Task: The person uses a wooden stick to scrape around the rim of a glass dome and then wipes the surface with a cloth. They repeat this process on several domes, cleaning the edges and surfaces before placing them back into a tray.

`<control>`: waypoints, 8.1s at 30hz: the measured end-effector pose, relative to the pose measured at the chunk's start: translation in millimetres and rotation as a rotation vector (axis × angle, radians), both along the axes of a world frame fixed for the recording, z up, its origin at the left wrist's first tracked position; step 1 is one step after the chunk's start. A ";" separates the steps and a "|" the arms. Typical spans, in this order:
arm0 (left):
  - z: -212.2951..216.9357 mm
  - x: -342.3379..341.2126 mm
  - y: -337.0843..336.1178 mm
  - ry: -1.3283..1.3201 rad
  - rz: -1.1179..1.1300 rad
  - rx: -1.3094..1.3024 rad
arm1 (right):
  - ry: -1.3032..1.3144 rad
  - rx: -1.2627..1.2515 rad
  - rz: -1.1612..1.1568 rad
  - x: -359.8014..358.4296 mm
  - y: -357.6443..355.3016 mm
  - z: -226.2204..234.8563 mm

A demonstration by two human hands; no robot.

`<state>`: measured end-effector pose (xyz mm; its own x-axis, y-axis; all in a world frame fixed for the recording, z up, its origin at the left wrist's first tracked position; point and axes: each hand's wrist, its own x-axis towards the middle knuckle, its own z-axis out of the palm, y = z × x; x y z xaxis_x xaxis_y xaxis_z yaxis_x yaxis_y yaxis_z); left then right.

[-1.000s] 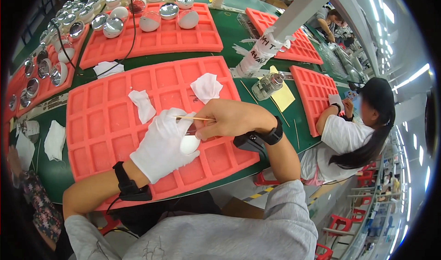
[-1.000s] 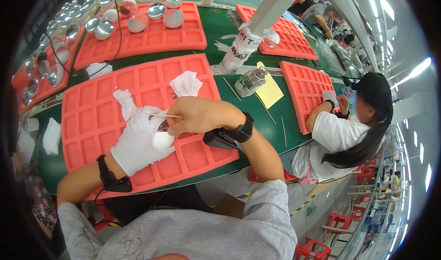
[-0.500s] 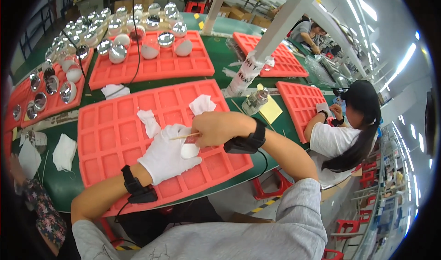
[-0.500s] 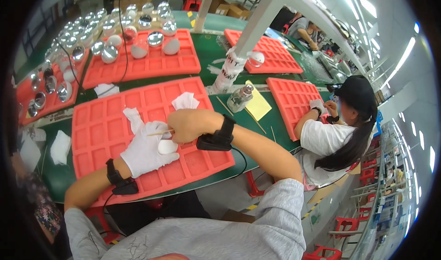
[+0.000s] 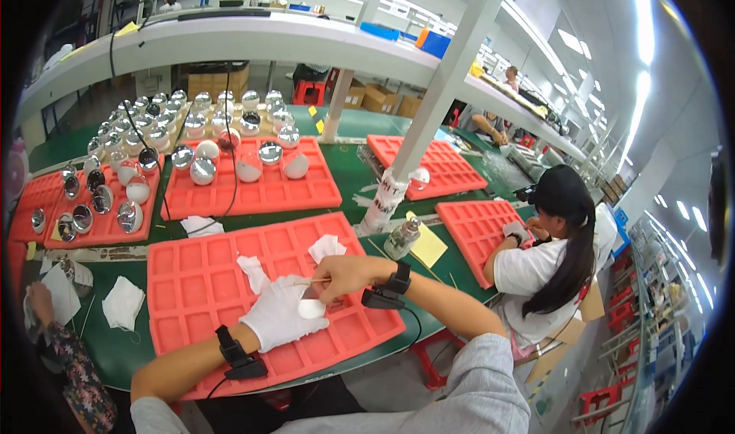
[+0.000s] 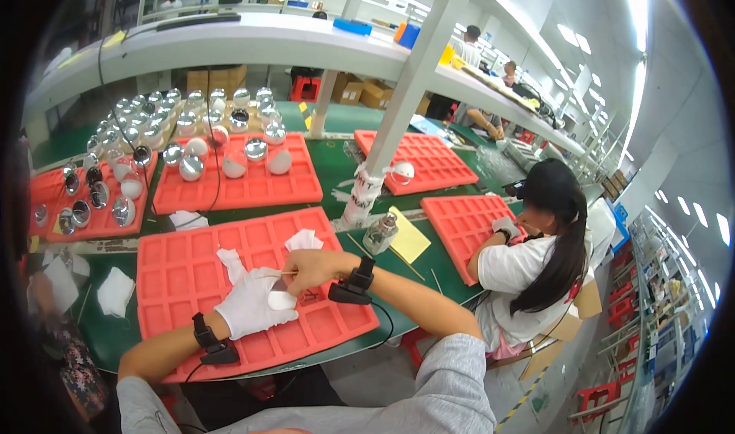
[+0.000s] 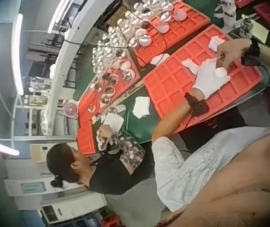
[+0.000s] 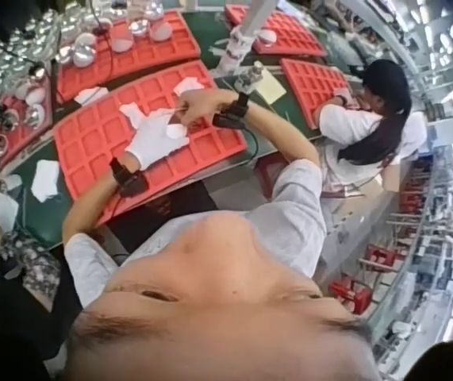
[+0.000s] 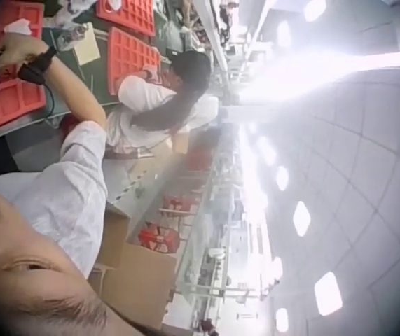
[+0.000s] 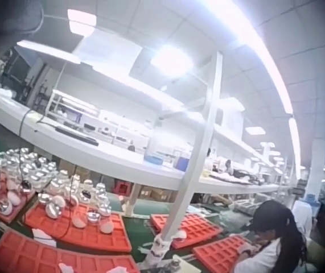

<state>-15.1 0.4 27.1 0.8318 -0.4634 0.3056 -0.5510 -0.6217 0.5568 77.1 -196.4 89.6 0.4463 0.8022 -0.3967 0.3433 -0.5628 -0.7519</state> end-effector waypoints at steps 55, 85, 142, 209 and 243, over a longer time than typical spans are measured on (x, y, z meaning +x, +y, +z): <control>-26.8 21.8 -9.6 0.032 -0.059 -0.247 | 0.145 0.637 -0.023 2.6 -21.6 -71.2; -22.0 23.2 -4.2 0.128 -0.084 -0.138 | 0.374 0.681 -0.101 5.1 -27.0 -70.2; -15.8 19.7 -1.8 0.273 -0.077 -0.283 | 0.129 0.467 0.105 1.5 -21.6 -62.5; -17.1 119.9 61.6 -0.344 -0.255 0.244 | 0.378 0.485 0.234 8.7 -27.4 -74.0; -5.2 1.4 -15.0 -0.017 -0.001 -0.016 | -0.147 0.450 0.144 -12.9 -26.5 -57.0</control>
